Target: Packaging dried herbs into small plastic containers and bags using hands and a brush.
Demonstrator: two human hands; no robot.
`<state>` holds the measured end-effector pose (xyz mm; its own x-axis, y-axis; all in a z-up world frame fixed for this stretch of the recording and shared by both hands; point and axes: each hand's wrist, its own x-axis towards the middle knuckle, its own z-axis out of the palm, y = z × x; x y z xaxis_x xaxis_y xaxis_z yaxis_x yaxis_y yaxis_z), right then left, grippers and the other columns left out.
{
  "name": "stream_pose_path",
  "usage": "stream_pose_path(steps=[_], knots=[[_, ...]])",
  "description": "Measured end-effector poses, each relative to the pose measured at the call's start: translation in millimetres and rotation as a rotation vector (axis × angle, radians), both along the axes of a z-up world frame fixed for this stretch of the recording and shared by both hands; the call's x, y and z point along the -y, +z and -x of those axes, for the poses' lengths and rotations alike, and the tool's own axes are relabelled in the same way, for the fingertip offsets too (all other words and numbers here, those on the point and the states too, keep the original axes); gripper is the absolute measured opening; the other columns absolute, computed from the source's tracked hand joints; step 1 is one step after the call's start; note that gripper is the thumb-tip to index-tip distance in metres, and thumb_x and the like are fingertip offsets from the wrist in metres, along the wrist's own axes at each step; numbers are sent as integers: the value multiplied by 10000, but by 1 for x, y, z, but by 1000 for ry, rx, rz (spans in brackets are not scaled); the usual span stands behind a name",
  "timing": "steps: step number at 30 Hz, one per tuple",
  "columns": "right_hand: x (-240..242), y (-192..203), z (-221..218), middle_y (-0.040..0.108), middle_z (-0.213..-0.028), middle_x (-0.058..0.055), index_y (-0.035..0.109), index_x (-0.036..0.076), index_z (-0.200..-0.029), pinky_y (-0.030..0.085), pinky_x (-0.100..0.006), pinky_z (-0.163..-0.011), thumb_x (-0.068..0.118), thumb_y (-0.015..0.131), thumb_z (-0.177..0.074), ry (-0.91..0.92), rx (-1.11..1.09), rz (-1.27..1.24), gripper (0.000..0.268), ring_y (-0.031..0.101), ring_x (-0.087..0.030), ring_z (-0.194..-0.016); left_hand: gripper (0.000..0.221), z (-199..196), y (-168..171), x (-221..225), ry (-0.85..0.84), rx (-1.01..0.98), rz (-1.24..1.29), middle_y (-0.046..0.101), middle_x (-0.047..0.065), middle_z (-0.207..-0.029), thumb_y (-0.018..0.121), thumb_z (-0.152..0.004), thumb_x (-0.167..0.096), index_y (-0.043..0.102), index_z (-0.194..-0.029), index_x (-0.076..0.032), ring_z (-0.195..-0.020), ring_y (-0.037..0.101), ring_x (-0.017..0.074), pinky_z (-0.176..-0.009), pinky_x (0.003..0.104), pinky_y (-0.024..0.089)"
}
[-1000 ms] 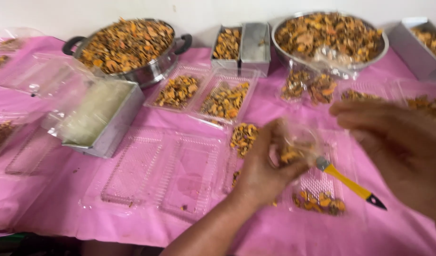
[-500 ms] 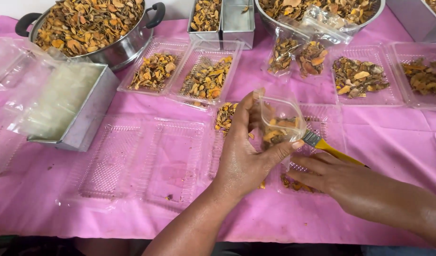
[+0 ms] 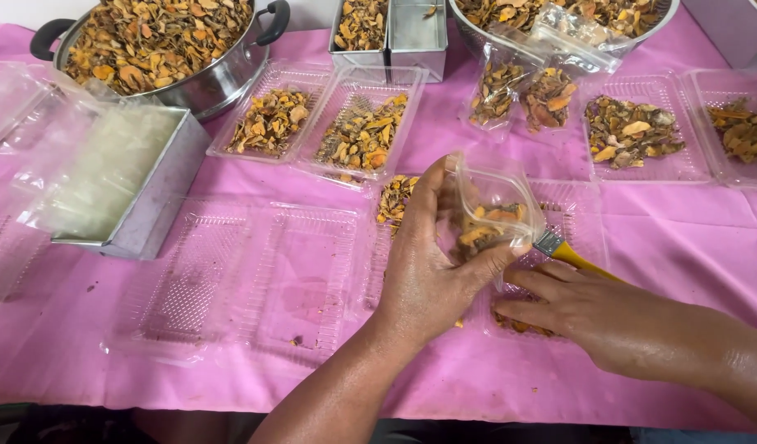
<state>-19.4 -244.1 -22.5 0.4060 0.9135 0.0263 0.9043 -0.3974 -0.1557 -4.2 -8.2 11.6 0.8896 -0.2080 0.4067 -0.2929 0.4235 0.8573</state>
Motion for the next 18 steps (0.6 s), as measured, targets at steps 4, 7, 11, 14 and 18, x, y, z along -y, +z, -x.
stream_pose_path(steps=[4,7,11,14,18], knots=[[-2,1,-2,457,-1503,-147,565,140,-1411,140,-544,-1201,-272,468,-527,-89,-191,81,980,282,-381,-1485,892,-1,0,-1,170,64,-198,518,92,-1214,811,-774,-115,342,-1521,13,-1169,575,178,-1030,294,515],[-5,8,0,436,-1534,-144,553,130,-1430,159,-528,-1186,-266,473,-506,-77,-165,58,1009,282,-375,-1483,902,1,4,0,90,14,-98,504,101,-1221,809,-768,-93,335,-1528,13,-1160,601,202,-990,302,549],[-13,21,3,493,-1496,-133,650,179,-1402,222,-531,-1142,-298,480,-388,-29,-146,-14,1133,343,-379,-1433,889,1,3,1,26,13,-36,521,100,-1245,798,-789,-69,316,-1533,4,-1174,696,303,-1023,342,571],[-4,6,-1,485,-1490,-129,634,199,-1406,218,-535,-1151,-227,489,-541,-88,-227,57,975,358,-373,-1421,865,0,1,1,41,14,-46,504,95,-1224,794,-798,-71,326,-1524,-8,-1169,695,292,-1004,332,571],[7,-2,-4,527,-1395,-139,594,114,-1256,272,-531,-1150,-249,491,-416,-73,-158,69,920,417,-382,-1367,852,1,10,-3,152,57,-234,568,113,-1212,806,-764,-120,376,-1494,-25,-1103,701,240,-909,316,601]])
